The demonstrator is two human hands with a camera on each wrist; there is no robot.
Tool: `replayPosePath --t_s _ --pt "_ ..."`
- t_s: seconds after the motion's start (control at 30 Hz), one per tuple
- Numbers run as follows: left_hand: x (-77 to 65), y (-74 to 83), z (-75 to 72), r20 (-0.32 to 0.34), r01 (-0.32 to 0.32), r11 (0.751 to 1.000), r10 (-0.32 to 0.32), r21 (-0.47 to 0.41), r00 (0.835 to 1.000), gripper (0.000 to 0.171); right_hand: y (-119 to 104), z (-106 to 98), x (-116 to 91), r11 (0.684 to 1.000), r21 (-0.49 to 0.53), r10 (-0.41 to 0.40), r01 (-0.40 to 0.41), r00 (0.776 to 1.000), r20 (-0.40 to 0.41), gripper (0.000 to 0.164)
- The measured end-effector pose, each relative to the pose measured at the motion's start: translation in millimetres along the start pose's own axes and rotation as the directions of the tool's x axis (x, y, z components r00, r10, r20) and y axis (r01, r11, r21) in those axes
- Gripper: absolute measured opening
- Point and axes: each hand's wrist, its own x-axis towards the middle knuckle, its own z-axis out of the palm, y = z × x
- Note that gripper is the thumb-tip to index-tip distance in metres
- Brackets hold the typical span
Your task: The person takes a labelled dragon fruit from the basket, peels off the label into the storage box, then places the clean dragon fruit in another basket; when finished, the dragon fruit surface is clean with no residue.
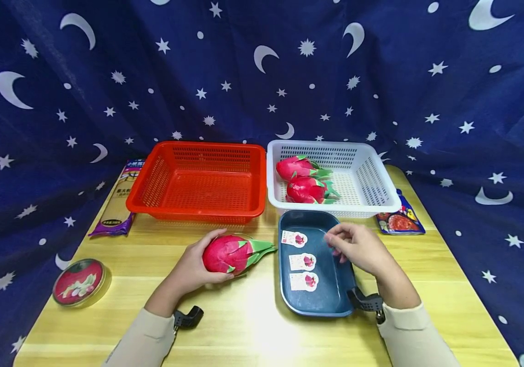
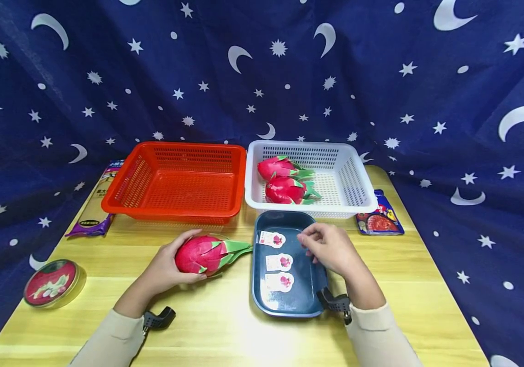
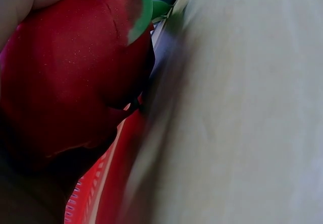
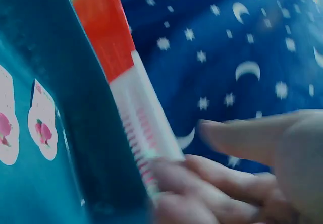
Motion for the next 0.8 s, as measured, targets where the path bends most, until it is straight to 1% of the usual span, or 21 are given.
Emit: replayPosePath --t_s 0.03,0.07,0.1,0.13,0.17,0.2,0.23,0.3,0.33,0.37,0.43,0.47,0.57,0.63,0.73,0.8 --pt "0.0 0.4 -0.1 0.001 -0.001 1.0 0.001 -0.002 1.0 0.103 5.0 -3.6 2.5 0.996 0.088 0.018 -0.012 0.998 -0.059 0.027" --pt "0.1 0.8 -0.3 0.002 0.001 1.0 -0.001 -0.004 1.0 0.103 10.5 -6.4 5.0 0.984 0.178 0.04 -0.018 0.992 -0.116 0.031" --pt "0.1 1.2 -0.4 0.004 0.003 1.0 -0.003 -0.004 1.0 0.103 16.4 -8.8 7.7 0.959 0.282 0.074 -0.025 0.984 -0.163 0.033" --pt "0.1 1.4 -0.8 0.008 0.009 1.0 -0.009 -0.005 1.0 0.104 22.6 -10.7 10.1 0.921 0.389 0.109 -0.025 0.974 -0.197 0.034" --pt "0.0 1.9 -1.2 0.014 0.017 1.0 -0.017 -0.006 1.0 0.104 28.7 -12.3 12.4 0.869 0.495 0.144 -0.019 0.966 -0.217 0.034" --pt "-0.2 2.4 -1.7 0.02 0.023 1.0 -0.023 -0.005 1.0 0.105 34.1 -13.5 14.9 0.804 0.595 0.173 -0.006 0.959 -0.224 0.031" --pt "-0.3 3.0 -2.5 0.027 0.034 0.999 -0.034 -0.005 0.999 0.106 39.2 -14.6 17.4 0.727 0.687 0.195 0.009 0.956 -0.219 0.028" --pt "-0.7 4.6 -4.5 0.042 0.047 0.999 -0.047 -0.001 0.998 0.108 47.2 -16.0 22.2 0.548 0.836 0.217 0.033 0.959 -0.18 0.021" --pt "-0.9 5.6 -5.5 0.049 0.052 0.999 -0.052 0.005 0.997 0.109 50.2 -16.4 24.4 0.468 0.883 0.214 0.039 0.964 -0.156 0.019" --pt "-1.1 6.7 -6.7 0.055 0.052 0.999 -0.053 0.013 0.997 0.109 52.5 -16.5 26.5 0.399 0.916 0.208 0.042 0.969 -0.135 0.017" --pt "-1.4 9.1 -9.1 0.061 0.052 0.998 -0.053 0.029 0.997 0.108 55.7 -16.1 30.2 0.291 0.956 0.193 0.047 0.975 -0.107 0.013" --pt "-1.7 10.4 -10.6 0.06 0.051 0.998 -0.053 0.036 0.997 0.107 56.5 -15.6 31.9 0.254 0.966 0.191 0.047 0.977 -0.098 0.011" --pt "-3.4 12.9 -15.8 0.053 0.052 0.997 -0.054 0.048 0.997 0.103 58.1 -13.6 36.2 0.179 0.982 0.18 0.062 0.979 -0.095 0.01" --pt "-5.2 14.2 -20.6 0.045 0.052 0.997 -0.054 0.048 0.998 0.101 59.1 -12.3 38.3 0.132 0.988 0.164 0.075 0.982 -0.096 0.013" --pt "-8.8 17.0 -29.6 0.039 0.041 0.998 -0.043 0.045 0.998 0.099 60.2 -10.1 40.0 0.093 0.991 0.143 0.094 0.984 -0.107 0.018" --pt "-11.9 20.8 -37.3 0.035 0.033 0.999 -0.034 0.028 0.999 0.098 61.2 -8.5 40.4 0.079 0.991 0.135 0.104 0.984 -0.114 0.018"
